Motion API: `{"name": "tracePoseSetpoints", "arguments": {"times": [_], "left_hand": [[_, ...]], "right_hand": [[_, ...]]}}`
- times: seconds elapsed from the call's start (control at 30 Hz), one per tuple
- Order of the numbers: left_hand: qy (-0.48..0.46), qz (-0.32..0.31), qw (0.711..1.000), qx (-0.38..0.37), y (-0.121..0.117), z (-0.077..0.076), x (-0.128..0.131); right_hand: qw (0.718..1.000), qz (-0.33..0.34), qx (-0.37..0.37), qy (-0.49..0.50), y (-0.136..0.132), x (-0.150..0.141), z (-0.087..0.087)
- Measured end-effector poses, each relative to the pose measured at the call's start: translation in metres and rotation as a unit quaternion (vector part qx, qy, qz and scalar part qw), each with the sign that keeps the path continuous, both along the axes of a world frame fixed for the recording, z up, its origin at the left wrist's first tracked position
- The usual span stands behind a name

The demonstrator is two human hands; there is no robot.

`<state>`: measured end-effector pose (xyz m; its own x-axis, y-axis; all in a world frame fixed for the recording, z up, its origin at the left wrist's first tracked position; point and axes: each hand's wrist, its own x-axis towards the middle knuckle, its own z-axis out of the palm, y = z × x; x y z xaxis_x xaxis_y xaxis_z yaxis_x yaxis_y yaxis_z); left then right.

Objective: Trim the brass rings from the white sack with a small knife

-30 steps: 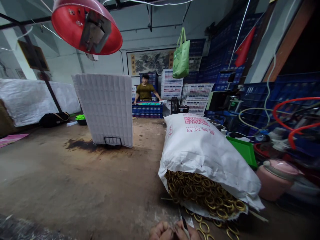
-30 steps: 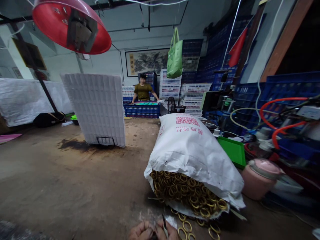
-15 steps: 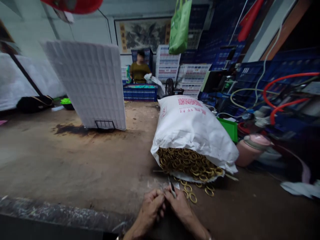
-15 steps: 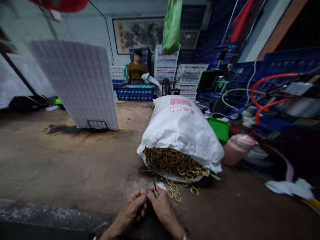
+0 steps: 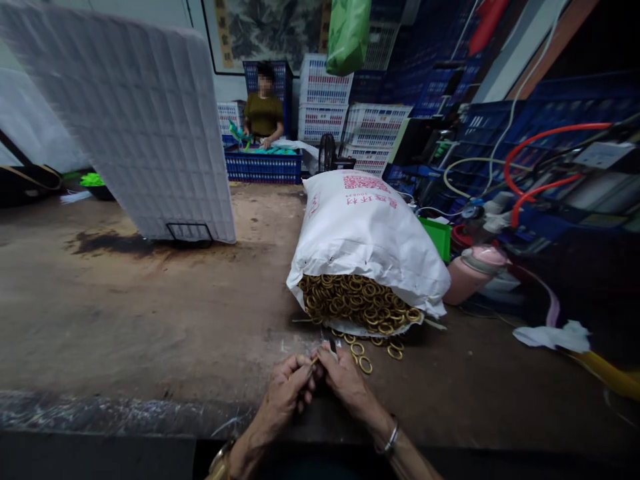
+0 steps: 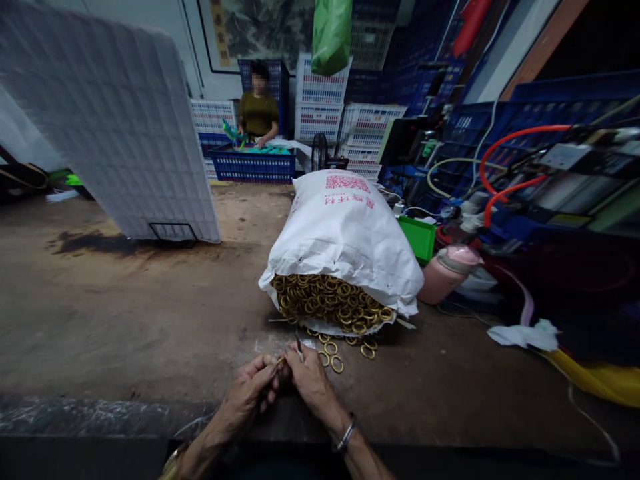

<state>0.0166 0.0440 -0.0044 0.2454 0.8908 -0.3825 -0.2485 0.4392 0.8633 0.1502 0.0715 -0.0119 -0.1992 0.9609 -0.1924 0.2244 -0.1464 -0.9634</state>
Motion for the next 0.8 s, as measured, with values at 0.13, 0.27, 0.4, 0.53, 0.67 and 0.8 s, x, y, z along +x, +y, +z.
{"name": "tracePoseSetpoints", "arguments": {"times": [0.13,0.27,0.4,0.53,0.67,0.8], "left_hand": [[-0.008,0.013,1.0,-0.001,0.001,-0.002,0.0],[0.014,0.029,0.999,0.006,0.002,-0.001,0.001],[0.033,0.034,0.999,0.017,0.003,0.003,0.002],[0.041,0.042,0.998,0.034,0.003,0.005,0.002],[0.059,0.045,0.996,0.044,0.002,0.004,0.001],[0.055,0.022,0.998,0.021,-0.002,0.002,-0.001]], "right_hand": [[0.994,-0.003,0.061,-0.089,-0.002,0.002,0.004],[0.964,0.058,0.131,-0.225,-0.011,0.002,0.007],[0.922,0.106,0.162,-0.336,-0.017,0.002,0.008],[0.896,0.121,0.169,-0.393,-0.017,0.003,0.008],[0.876,0.122,0.147,-0.443,-0.016,0.001,0.011],[0.86,0.086,0.126,-0.487,-0.012,0.003,0.015]]}}
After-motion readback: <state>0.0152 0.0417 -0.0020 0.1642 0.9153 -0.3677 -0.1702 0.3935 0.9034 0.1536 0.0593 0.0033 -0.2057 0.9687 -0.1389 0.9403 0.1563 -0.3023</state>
